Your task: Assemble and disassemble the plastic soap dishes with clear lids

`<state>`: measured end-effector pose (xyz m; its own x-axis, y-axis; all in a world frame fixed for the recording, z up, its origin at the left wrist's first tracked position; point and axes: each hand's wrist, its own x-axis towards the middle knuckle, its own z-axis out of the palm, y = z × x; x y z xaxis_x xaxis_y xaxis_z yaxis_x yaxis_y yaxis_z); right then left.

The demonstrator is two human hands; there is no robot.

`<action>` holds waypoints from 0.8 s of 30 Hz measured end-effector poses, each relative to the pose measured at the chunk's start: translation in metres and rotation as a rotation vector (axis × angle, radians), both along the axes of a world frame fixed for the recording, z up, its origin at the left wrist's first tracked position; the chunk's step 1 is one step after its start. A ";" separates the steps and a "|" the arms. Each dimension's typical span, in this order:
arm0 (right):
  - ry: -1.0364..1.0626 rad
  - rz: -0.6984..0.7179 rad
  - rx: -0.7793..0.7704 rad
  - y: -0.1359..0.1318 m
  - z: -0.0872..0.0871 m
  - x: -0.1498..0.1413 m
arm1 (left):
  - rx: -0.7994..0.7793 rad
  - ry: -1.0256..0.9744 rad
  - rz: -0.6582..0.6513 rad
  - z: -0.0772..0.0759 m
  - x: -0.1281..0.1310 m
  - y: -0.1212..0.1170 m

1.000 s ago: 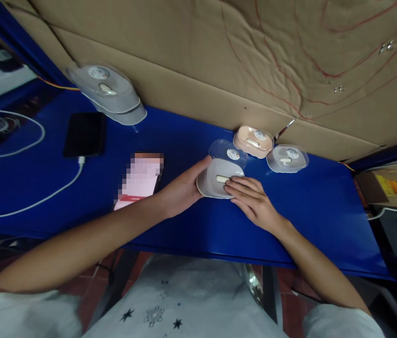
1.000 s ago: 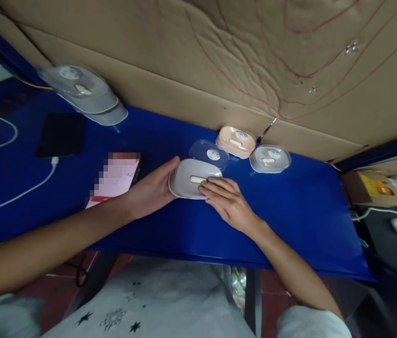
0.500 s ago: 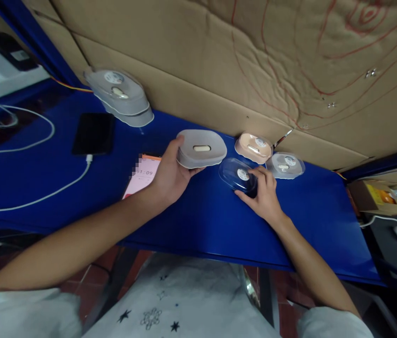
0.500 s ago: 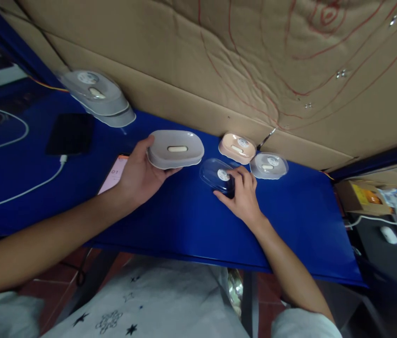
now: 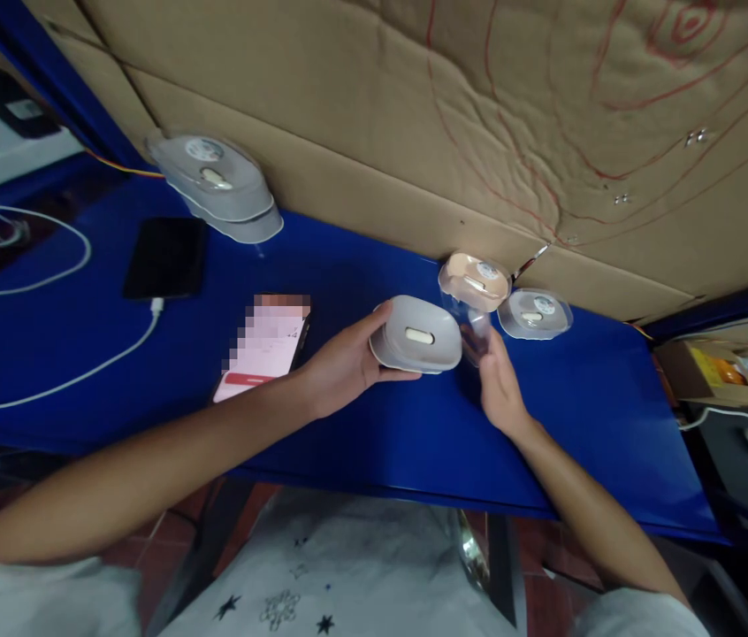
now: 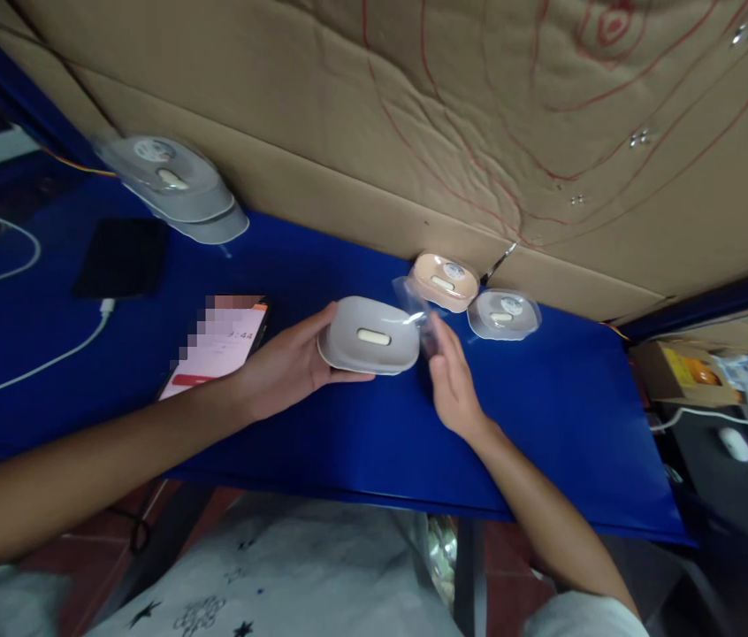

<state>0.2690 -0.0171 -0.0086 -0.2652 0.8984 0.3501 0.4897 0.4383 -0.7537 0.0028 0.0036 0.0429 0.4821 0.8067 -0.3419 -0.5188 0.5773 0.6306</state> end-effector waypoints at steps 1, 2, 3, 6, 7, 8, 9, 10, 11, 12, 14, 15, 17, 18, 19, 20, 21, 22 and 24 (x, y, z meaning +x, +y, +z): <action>-0.104 0.046 0.059 -0.004 0.004 -0.003 | 0.003 -0.018 -0.041 -0.001 0.001 -0.002; -0.195 0.090 0.112 -0.007 0.007 -0.005 | 0.010 -0.035 -0.074 -0.002 0.002 -0.004; -0.262 0.125 0.154 -0.008 0.011 -0.006 | 0.018 -0.049 -0.098 -0.003 0.002 -0.005; -0.357 0.177 0.246 -0.008 0.015 -0.005 | 0.031 -0.043 -0.119 -0.007 0.003 -0.005; -0.379 0.185 0.263 -0.007 0.015 -0.005 | 0.031 -0.032 -0.121 -0.008 0.004 -0.005; -0.397 0.193 0.275 -0.007 0.015 -0.004 | 0.032 -0.024 -0.126 -0.009 0.004 -0.005; -0.413 0.199 0.280 -0.007 0.014 -0.004 | 0.040 -0.020 -0.128 -0.010 0.004 -0.005; -0.425 0.199 0.282 -0.008 0.014 -0.004 | 0.057 -0.018 -0.128 -0.011 0.004 -0.005; -0.432 0.197 0.282 -0.008 0.014 -0.003 | 0.085 -0.012 -0.123 -0.011 0.004 -0.005; -0.434 0.198 0.282 -0.008 0.014 -0.003 | 0.115 0.001 -0.112 -0.011 0.005 -0.006; -0.426 0.224 0.273 -0.005 0.016 0.001 | 0.158 0.038 -0.074 -0.011 0.005 -0.006; -0.421 0.232 0.261 -0.001 0.018 0.003 | 0.157 0.055 -0.054 -0.012 0.006 -0.007; -0.433 0.194 0.241 0.015 0.020 0.010 | 0.108 0.076 -0.024 -0.012 0.007 -0.007; -0.465 0.137 0.244 0.026 0.020 0.013 | 0.076 0.085 -0.014 -0.013 0.007 -0.006; -0.515 0.055 0.257 0.039 0.020 0.016 | 0.048 0.098 -0.004 -0.014 0.007 -0.006; -0.580 -0.035 0.273 0.052 0.019 0.018 | 0.031 0.112 0.009 -0.015 0.006 -0.004; -0.653 -0.117 0.285 0.064 0.017 0.019 | 0.026 0.129 0.026 -0.015 0.005 -0.002; -0.722 -0.184 0.288 0.074 0.015 0.018 | 0.032 0.152 0.054 -0.015 0.004 0.000; -0.819 -0.260 0.279 0.087 0.012 0.016 | 0.076 0.235 0.131 -0.015 -0.001 0.007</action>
